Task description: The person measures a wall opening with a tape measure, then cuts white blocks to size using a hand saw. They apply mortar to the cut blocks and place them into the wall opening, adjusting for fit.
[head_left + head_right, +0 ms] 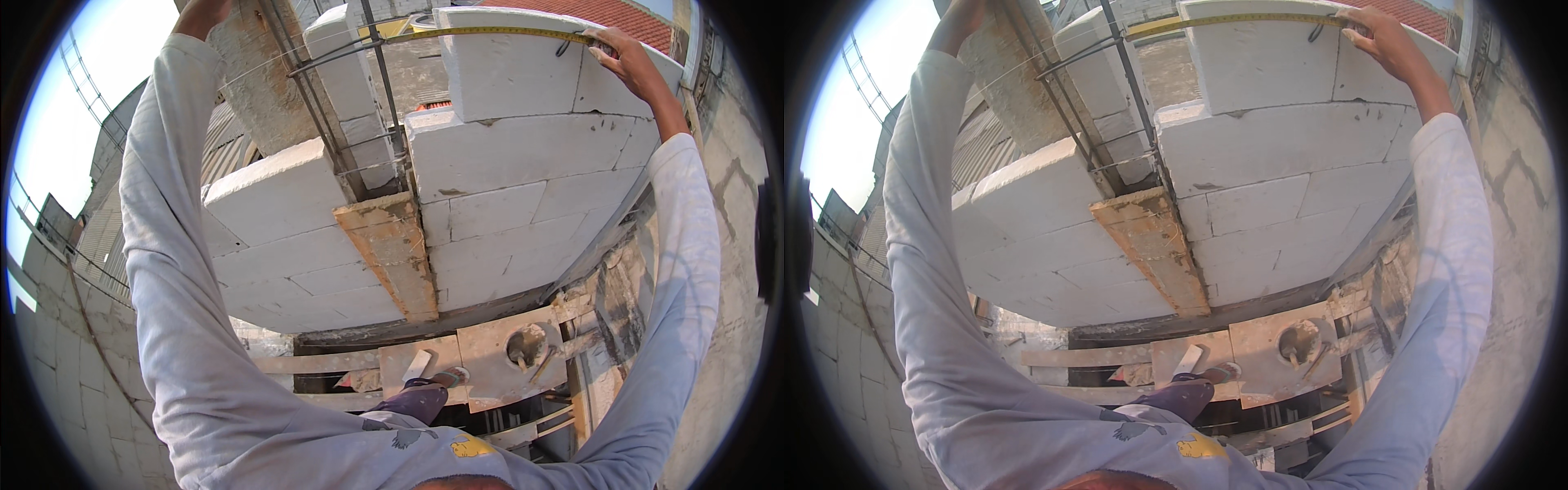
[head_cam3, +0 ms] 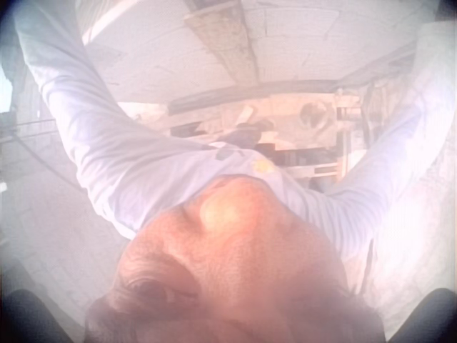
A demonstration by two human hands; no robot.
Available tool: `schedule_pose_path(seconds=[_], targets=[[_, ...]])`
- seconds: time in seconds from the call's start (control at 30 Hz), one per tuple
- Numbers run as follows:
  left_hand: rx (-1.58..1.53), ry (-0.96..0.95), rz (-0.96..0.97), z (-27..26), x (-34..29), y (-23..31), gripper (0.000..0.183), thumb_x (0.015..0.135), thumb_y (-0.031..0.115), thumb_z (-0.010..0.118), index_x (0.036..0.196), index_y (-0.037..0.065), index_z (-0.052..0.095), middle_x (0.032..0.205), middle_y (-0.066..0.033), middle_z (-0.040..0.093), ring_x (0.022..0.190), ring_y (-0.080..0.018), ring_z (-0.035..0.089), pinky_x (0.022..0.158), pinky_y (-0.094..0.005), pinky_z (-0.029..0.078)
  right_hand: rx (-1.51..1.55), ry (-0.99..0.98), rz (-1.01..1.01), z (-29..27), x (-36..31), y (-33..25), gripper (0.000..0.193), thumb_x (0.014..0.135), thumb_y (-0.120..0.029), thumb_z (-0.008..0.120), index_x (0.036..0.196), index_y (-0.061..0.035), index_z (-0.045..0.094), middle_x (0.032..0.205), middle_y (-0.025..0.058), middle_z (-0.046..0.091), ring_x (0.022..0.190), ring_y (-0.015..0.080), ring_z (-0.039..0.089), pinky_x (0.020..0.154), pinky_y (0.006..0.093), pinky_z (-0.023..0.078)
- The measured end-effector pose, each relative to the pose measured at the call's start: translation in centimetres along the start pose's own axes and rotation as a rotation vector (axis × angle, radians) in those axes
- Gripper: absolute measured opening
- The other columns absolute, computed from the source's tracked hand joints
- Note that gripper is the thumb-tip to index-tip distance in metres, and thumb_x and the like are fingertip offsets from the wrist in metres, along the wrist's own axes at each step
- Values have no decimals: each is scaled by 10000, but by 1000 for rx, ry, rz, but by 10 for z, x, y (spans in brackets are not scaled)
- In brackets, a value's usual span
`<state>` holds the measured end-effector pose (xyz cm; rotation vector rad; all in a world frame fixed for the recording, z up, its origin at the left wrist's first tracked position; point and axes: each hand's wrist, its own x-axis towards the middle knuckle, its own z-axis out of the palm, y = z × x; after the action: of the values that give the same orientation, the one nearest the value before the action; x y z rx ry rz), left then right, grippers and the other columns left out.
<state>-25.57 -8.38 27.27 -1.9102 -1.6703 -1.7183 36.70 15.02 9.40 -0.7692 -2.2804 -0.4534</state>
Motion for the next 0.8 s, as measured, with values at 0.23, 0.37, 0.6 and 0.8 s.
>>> schedule_pose_path(seconds=[0.23, 0.37, 0.6, 0.8], targets=[[11, 6, 1, -5, 1, 0, 445, 1065, 380, 596, 1396, 87, 650, 1349, -55, 689, 1243, -156, 597, 1129, -358, 394, 3, -18, 50, 9, 3, 2, 428, 1034, -286, 658, 1408, -79, 637, 1170, 110, 670, 948, 247, 594, 890, 361, 519], [9, -3, 3, -1, 7, -2, 448, 1066, 385, 594, 1398, 89, 650, 1352, -52, 688, 1245, -154, 596, 1132, -358, 391, -25, 2, 33, 15, 2, 14, 429, 1035, -293, 657, 1411, -87, 636, 1195, 109, 677, 948, 252, 602, 878, 373, 528], [35, -24, 0, -12, 24, -11, 452, 1069, 393, 591, 1403, 93, 649, 1357, -47, 687, 1248, -151, 593, 1138, -357, 386, 57, -6, 110, -6, -6, -40, 361, 982, -261, 668, 1298, -88, 689, 1194, 187, 738, 1056, 371, 705, 914, 459, 538], [45, -85, -7, -33, 37, -14, 536, 1045, 498, 553, 1447, 149, 617, 1510, -55, 570, 1484, -232, 377, 1270, -518, 89, 33, 85, 2, 8, -4, -19, 382, 958, -257, 687, 1299, -87, 683, 1222, 219, 709, 1079, 429, 670, 944, 476, 534]])
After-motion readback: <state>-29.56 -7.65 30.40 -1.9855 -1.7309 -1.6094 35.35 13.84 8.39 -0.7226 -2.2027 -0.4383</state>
